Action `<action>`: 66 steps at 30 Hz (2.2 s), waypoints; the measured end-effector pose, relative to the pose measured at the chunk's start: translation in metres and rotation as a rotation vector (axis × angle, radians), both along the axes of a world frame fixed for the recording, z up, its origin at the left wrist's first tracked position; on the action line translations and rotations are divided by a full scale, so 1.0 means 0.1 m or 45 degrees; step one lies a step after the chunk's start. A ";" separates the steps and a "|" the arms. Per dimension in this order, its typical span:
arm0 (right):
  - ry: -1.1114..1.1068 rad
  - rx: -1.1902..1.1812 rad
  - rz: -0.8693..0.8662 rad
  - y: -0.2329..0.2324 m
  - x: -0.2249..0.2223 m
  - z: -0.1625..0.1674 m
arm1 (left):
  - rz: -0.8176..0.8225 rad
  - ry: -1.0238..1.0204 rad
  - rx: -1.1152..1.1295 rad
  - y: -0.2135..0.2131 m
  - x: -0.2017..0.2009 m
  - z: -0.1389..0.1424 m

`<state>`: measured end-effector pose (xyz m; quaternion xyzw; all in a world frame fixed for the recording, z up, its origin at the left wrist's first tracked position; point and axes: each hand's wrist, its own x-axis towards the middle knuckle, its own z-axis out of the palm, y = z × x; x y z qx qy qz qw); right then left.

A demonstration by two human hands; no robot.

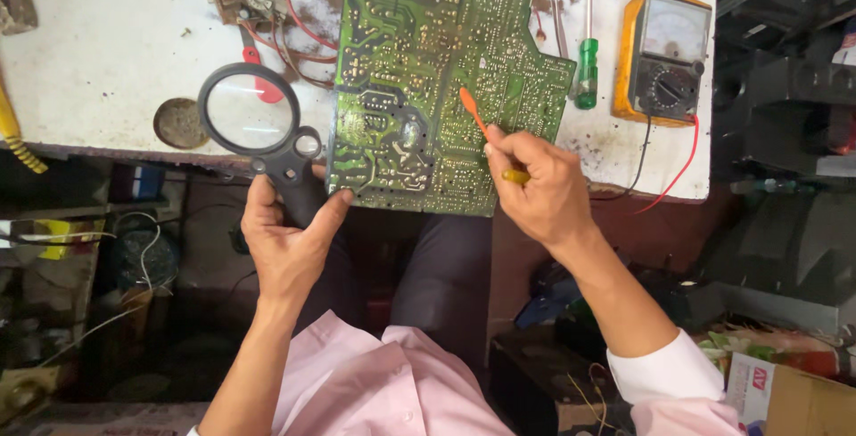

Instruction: The person inspects a circuit board using a magnifying glass and a screwdriver. They then use a multimeter to test the board and continue working on it with a screwdriver.

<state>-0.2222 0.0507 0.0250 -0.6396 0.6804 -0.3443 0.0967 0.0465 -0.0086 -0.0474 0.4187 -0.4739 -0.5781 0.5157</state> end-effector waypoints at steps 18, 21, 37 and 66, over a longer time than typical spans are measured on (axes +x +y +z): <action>0.112 0.221 -0.121 0.10 0.17 0.25 | 0.027 0.032 -0.020 0.09 -0.05 0.04; -0.077 0.444 -0.165 0.14 0.08 0.37 | 0.035 -0.002 -0.015 0.11 -0.05 0.04; -0.080 0.268 -0.063 0.10 0.16 0.46 | 0.065 -0.081 -0.038 0.14 -0.03 -0.04; -0.123 -0.066 -0.572 -0.72 -0.83 -0.27 | 0.152 -0.787 -0.851 -0.47 -0.40 0.08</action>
